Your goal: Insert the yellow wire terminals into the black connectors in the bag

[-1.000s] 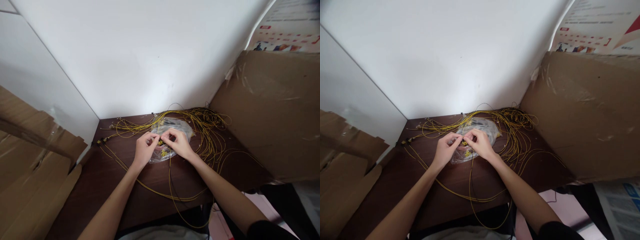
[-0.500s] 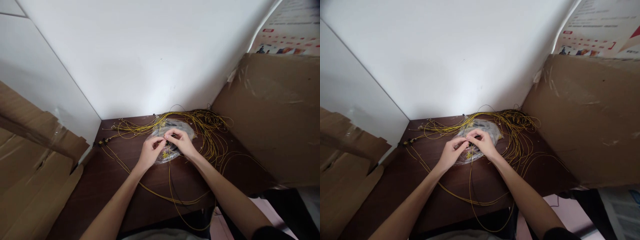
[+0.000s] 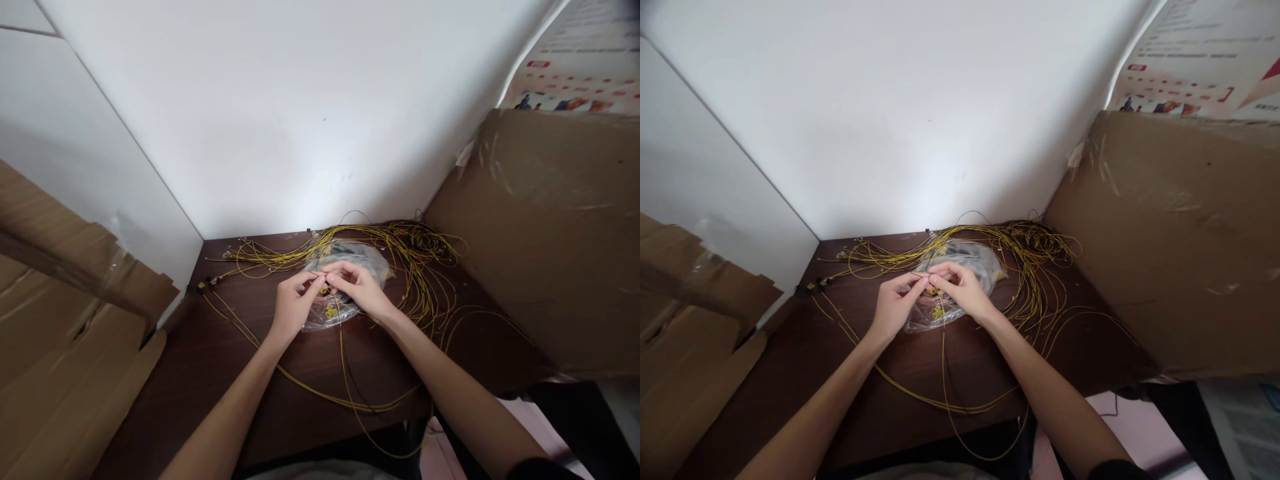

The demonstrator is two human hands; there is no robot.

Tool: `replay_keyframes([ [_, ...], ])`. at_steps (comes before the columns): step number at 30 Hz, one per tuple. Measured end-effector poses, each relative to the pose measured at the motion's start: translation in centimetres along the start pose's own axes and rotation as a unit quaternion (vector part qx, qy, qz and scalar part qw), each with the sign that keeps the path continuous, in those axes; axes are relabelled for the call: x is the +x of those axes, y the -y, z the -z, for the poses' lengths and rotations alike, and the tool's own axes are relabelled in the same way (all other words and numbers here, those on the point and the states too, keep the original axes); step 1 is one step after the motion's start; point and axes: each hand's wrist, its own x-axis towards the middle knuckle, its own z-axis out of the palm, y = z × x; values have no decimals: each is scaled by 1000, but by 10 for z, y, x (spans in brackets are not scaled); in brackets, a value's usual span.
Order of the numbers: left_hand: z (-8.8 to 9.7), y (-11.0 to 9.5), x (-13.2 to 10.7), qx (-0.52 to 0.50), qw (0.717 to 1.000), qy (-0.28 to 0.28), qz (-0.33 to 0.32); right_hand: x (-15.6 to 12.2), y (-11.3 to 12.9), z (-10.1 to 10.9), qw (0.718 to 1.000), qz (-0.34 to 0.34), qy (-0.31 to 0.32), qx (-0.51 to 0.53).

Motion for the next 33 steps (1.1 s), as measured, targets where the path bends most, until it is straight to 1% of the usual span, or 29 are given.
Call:
replay_keyframes([
  [4, 4, -3, 2, 34, 997, -37, -50, -1, -2, -2, 999, -19, 31, 3],
  [8, 4, -3, 4, 54, 992, -59, -93, -2, -2, -1, 998, -33, 40, 38],
  [10, 4, -3, 3, 56, 991, -68, -100, -3, -1, 0, 993, -69, 54, 83],
  [14, 3, -4, 1, 64, 989, -82, -109, -4, 1, 4, 965, -181, 81, 171],
  [17, 2, -5, 1, 67, 987, -92, -113, -3, 3, 5, 952, -215, 83, 203],
  [20, 2, -6, 1, 64, 985, -114, -110, -3, 4, 4, 950, -220, 76, 206],
  [24, 2, -8, 1, 58, 983, -138, -103, -3, 4, 5, 957, -201, 69, 198],
  [27, 2, -8, 1, 46, 983, -144, -103, -4, 5, 5, 962, -196, 74, 175],
  [29, 2, -6, 2, 31, 984, -145, -98, -4, 7, 4, 967, -199, 66, 147],
  [33, 3, 1, 4, -14, 988, -140, -62, -4, 11, 4, 974, -194, 46, 109],
])
